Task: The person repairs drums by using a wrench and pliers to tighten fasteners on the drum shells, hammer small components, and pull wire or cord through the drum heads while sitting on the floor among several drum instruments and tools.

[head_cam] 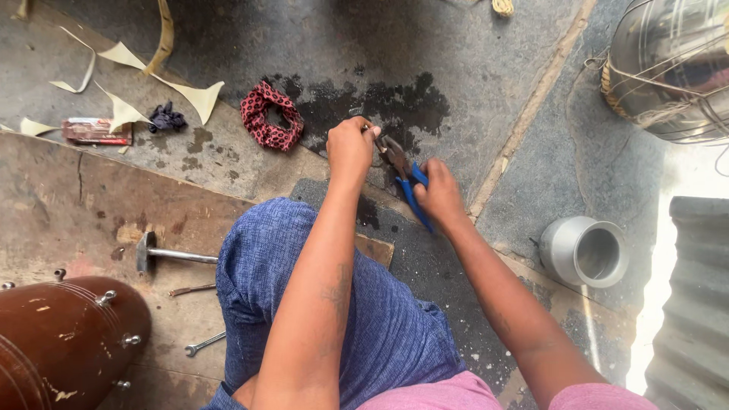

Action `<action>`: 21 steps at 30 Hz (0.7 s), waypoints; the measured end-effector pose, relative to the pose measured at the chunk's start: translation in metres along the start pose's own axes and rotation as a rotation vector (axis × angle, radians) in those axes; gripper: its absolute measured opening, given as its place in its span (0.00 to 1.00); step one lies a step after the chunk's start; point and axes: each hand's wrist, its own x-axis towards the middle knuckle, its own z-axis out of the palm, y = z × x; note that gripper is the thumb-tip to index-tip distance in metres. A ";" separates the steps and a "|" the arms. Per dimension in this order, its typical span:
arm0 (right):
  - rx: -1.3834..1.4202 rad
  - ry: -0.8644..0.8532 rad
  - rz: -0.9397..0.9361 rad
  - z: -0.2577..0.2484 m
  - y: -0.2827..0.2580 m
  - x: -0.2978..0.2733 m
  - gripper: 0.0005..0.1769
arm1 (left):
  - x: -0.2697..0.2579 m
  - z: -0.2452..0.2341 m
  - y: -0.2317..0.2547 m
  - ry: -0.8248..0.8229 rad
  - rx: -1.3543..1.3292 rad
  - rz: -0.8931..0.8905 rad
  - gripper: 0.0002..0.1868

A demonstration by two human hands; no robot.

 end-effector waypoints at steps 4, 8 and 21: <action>0.175 -0.098 0.281 -0.003 -0.010 0.012 0.26 | 0.005 0.011 -0.005 -0.051 -0.027 -0.084 0.10; 0.223 -0.087 0.251 0.004 -0.024 0.029 0.31 | 0.009 0.012 -0.008 -0.059 -0.037 -0.084 0.09; 0.095 -0.029 0.032 0.017 -0.029 0.051 0.32 | 0.014 0.011 -0.017 -0.052 -0.015 -0.250 0.09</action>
